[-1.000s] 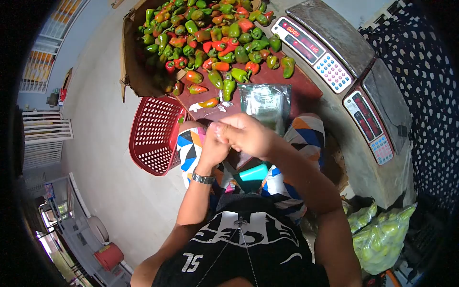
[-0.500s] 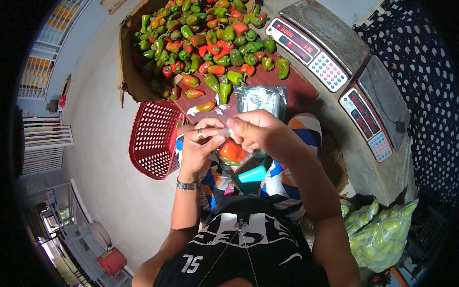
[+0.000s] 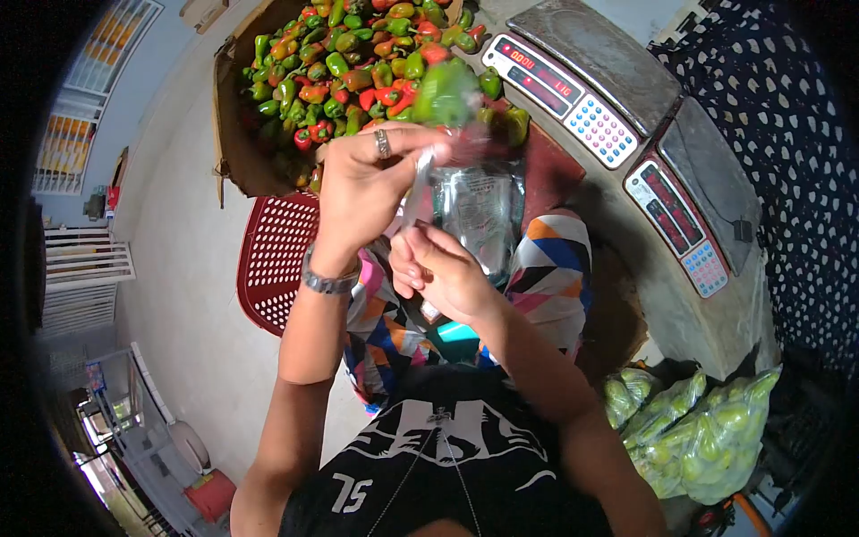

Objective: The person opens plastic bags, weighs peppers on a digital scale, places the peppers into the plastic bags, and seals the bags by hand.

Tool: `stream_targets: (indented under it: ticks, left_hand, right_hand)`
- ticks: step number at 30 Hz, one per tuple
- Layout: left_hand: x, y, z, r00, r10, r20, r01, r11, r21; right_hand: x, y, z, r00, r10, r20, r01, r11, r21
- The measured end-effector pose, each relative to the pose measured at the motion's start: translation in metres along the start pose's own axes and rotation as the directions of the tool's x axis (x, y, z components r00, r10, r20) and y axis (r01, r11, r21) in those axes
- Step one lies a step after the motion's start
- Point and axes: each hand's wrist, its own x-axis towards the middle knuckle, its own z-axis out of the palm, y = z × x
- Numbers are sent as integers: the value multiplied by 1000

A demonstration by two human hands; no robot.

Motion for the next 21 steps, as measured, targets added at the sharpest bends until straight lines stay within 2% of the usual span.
stream_targets:
  ticks: [1,2,3,4,5,6,7,9,10,11,12,14,15,16,18,19,20,21]
  left_hand:
    - [2,14,-4,989,-32,141,57,983,-175]
    - [1,23,-9,958,-43,283,141,932,-333]
    - [-2,19,-12,939,43,340,106,907,-408]
    - [-6,8,-13,922,77,379,147,836,-528]
    - [-8,-6,-15,896,98,433,185,803,-566]
    - [-6,-12,-20,867,123,482,224,769,-599]
    - [-5,-16,-25,852,147,502,184,814,-551]
    - [0,-18,-41,859,-58,509,255,910,-326]
    - [5,-20,-46,856,-161,492,294,933,-206]
    - [9,-32,-45,899,-203,388,282,946,-160]
    - [18,-22,-42,922,-253,294,242,967,72]
    - [24,-18,-16,948,-229,220,182,960,214]
    - [26,-18,-1,977,-64,205,17,975,222]
    - [27,-17,15,976,103,192,-146,962,230]
    - [21,5,35,951,207,229,-237,965,116]
    - [17,17,32,923,265,280,-249,964,-93]
    - [12,23,25,890,327,316,-236,926,-296]
    - [6,26,16,911,220,349,-89,930,-356]
  right_hand:
    - [4,1,-9,991,-41,129,34,998,55]
    - [5,-1,-15,974,-7,226,5,1000,11]
    - [7,-6,-18,946,31,322,-20,999,-37]
    - [11,-10,-21,907,70,416,-37,996,-86]
    - [15,-10,-26,910,133,393,-117,991,-65]
    - [14,-14,-24,976,144,163,-117,980,-164]
    - [10,-21,-22,989,125,-78,-141,956,-256]
    - [4,-32,-52,996,52,-77,-80,903,-421]
    - [6,-45,-61,997,44,-66,-74,824,-562]
    - [3,-54,-66,987,-76,-140,-20,810,-586]
    - [2,-59,-64,958,-196,-208,28,789,-614]
    - [-3,-53,-25,864,-450,-224,75,555,-829]
    - [-6,-44,-8,798,-569,-199,68,413,-908]
    - [-7,-30,1,776,-606,-175,111,404,-908]
    - [-4,-8,2,724,-674,-147,374,563,-737]
    - [-8,-6,7,690,-712,-131,416,539,-732]
    - [-10,-6,6,758,-648,-73,432,582,-689]
    - [-13,-6,4,814,-580,-8,440,627,-643]
